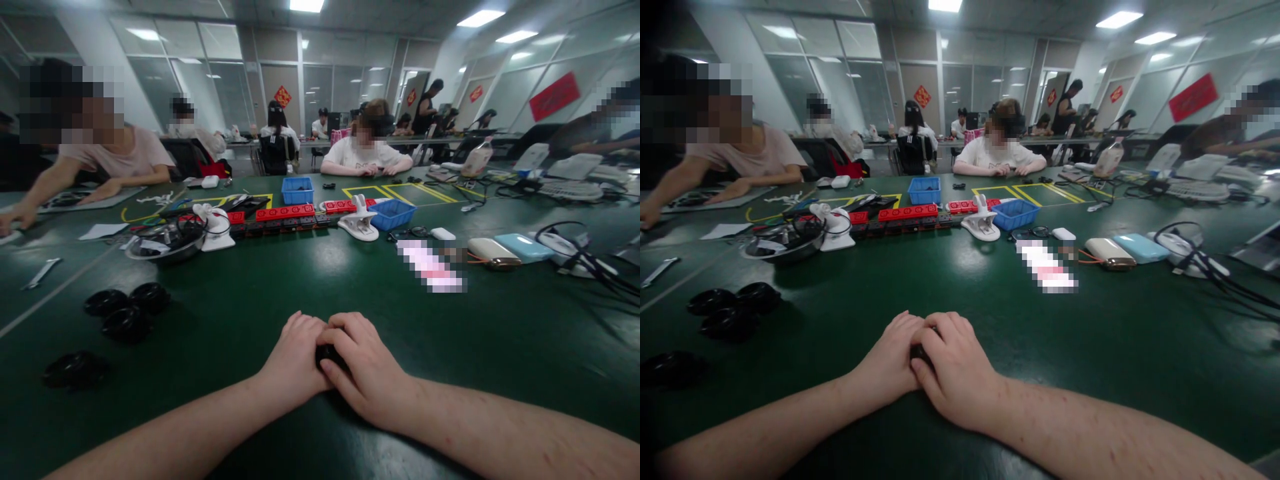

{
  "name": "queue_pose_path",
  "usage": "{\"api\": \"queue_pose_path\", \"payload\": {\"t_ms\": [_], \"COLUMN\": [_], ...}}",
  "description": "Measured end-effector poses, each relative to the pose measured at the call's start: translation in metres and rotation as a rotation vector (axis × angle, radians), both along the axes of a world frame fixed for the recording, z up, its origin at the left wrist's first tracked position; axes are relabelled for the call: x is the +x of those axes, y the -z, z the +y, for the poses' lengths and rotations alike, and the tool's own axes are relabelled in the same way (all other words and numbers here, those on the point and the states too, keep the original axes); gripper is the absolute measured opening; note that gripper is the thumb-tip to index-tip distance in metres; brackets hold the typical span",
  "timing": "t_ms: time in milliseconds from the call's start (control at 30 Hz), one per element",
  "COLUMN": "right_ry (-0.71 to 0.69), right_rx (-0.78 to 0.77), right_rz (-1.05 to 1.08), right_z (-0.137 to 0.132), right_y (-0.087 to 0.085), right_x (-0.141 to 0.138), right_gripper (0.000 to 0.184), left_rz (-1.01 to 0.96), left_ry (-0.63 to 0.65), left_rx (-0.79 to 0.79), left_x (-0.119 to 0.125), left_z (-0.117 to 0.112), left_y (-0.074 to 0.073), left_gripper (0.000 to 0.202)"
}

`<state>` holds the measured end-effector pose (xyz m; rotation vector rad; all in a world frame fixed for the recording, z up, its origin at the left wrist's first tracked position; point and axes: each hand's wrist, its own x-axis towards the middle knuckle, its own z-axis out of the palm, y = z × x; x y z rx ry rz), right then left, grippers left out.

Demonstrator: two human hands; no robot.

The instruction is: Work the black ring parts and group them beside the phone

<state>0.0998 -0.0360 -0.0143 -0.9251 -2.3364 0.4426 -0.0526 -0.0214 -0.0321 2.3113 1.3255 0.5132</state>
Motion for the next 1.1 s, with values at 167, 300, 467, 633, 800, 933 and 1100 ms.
{"api": "queue_pose_path", "payload": {"t_ms": [167, 300, 467, 633, 800, 933, 1100], "right_ry": [-0.315, -0.489, -0.516, -0.551, -0.447, -0.309, -0.201], "right_rx": [0.075, 0.085, 0.087, 0.105, 0.144, 0.156, 0.059], "right_rz": [0.156, 0.191, 0.153, 0.097, 0.144, 0.189, 0.128], "right_z": [-0.003, -0.006, -0.009, -0.007, -0.007, -0.006, -0.006], "right_y": [-0.002, -0.003, 0.000, 0.002, -0.008, -0.010, -0.003], "right_x": [0.003, 0.001, 0.001, 0.001, 0.006, 0.010, 0.004], "right_gripper": [0.020, 0.015, 0.018, 0.028, 0.026, 0.034, 0.052], "left_rz": [-0.060, -0.081, -0.025, 0.001, 0.024, 0.002, -0.033], "left_ry": [0.364, 0.459, 0.540, 0.587, 0.595, 0.478, 0.257], "left_rx": [-0.143, -0.258, -0.319, -0.301, -0.163, -0.132, -0.067], "left_x": [-0.018, -0.021, -0.017, -0.019, -0.016, -0.007, 0.003], "left_z": [0.014, 0.014, 0.008, 0.007, -0.001, -0.011, -0.018], "left_y": [-0.008, -0.019, -0.028, -0.026, -0.024, -0.014, 0.003], "left_gripper": [0.030, 0.037, 0.037, 0.045, 0.070, 0.087, 0.059]}}
